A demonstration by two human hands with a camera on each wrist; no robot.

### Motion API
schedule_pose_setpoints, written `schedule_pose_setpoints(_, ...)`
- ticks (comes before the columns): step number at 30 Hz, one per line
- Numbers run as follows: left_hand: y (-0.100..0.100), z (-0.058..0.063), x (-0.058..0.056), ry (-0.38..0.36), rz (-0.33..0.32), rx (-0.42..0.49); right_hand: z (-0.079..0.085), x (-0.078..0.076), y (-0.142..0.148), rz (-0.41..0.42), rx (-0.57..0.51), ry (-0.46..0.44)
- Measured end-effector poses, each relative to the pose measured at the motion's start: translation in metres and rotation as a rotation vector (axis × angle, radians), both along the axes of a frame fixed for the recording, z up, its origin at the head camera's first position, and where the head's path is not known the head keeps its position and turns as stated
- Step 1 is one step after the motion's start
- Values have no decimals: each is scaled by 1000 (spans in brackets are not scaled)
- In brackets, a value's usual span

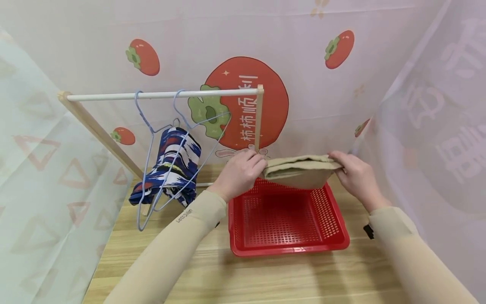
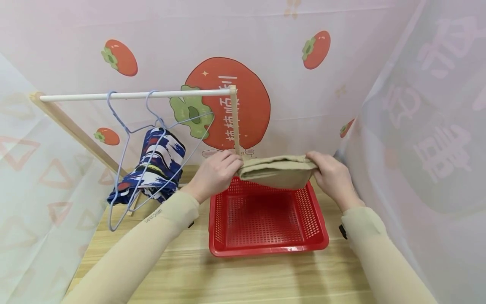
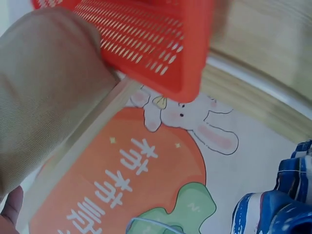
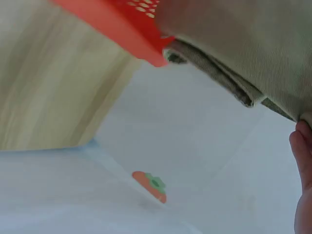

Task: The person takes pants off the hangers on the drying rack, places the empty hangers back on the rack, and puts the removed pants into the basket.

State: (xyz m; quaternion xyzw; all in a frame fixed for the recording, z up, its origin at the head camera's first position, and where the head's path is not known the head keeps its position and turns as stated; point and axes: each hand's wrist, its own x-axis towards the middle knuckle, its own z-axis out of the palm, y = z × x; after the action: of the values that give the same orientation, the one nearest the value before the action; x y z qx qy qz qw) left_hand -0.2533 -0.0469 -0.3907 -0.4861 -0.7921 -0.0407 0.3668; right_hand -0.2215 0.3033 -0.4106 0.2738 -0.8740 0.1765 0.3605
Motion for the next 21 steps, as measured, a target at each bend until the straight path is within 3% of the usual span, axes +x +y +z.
schedule_pose_setpoints(3, -3, -9, 7, -6, -33, -41, -12, 9, 1, 64, 41, 7)
schedule_pose_setpoints(13, -16, -39, 34, -163, -123, -210, -51, 30, 0, 176, 107, -21)
schedule_pose_setpoints(21, -23, -60, 48, -154, -119, -351, -71, 40, -4, 263, 152, -62)
